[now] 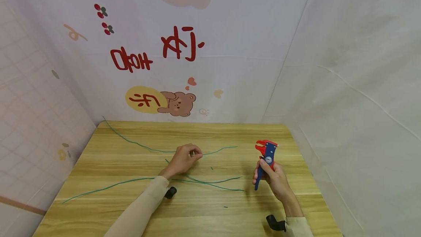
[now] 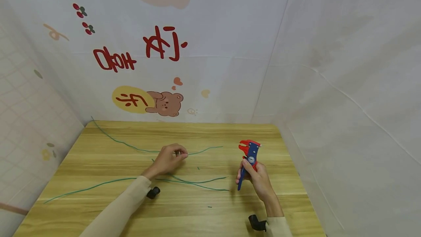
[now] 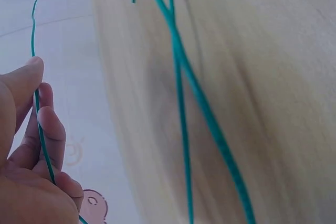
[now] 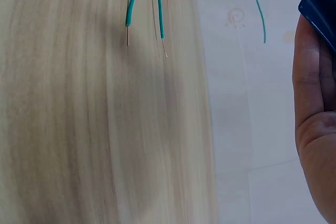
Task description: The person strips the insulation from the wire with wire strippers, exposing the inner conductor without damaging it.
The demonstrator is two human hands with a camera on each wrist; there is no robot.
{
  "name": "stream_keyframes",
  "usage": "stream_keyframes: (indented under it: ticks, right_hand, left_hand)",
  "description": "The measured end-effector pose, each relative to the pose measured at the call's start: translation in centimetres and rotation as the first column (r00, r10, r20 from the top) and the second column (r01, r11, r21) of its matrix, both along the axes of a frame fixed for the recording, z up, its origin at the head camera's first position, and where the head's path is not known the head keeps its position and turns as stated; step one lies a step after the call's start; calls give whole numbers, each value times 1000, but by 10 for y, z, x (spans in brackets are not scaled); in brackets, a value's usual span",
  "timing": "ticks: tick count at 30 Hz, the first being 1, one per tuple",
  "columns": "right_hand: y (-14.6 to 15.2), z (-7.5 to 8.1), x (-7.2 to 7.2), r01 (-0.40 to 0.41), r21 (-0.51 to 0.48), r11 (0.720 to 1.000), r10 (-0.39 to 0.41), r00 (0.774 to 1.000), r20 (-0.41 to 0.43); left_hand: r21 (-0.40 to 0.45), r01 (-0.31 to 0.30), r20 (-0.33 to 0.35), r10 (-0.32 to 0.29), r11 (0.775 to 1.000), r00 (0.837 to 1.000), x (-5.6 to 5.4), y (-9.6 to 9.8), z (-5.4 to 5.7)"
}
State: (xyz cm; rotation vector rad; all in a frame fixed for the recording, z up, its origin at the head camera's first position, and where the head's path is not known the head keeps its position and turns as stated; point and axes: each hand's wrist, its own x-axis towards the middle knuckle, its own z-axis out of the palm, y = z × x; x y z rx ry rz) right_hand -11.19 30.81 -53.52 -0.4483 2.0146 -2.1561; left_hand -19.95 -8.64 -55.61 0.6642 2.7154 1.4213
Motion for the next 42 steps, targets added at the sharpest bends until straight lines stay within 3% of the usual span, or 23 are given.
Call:
stream_keyframes:
  ticks: [3, 13, 24, 32, 42]
  right_hand:
    - [0, 0, -1, -4, -6, 1000, 4, 1000, -3]
    - [-4, 1, -5, -46, -6, 999, 46, 999, -4]
    - [-10, 4, -6, -116, -48, 992, 115, 993, -18]
    - [-17, 8, -7, -129, -38, 991, 128, 991, -32]
    - [-29, 14, -7, -199, -52, 979, 198, 980, -20]
  left_hand:
    - [20, -9, 1, 9, 1000, 1000, 2, -2, 5]
    - [58, 16, -87, -11, 998, 996, 10, -11, 22]
    - [113, 46, -77, -38, 993, 996, 18, -21, 38]
    - [120, 49, -100, -37, 992, 994, 25, -26, 48]
    - [129, 75, -99, -62, 989, 993, 29, -30, 59]
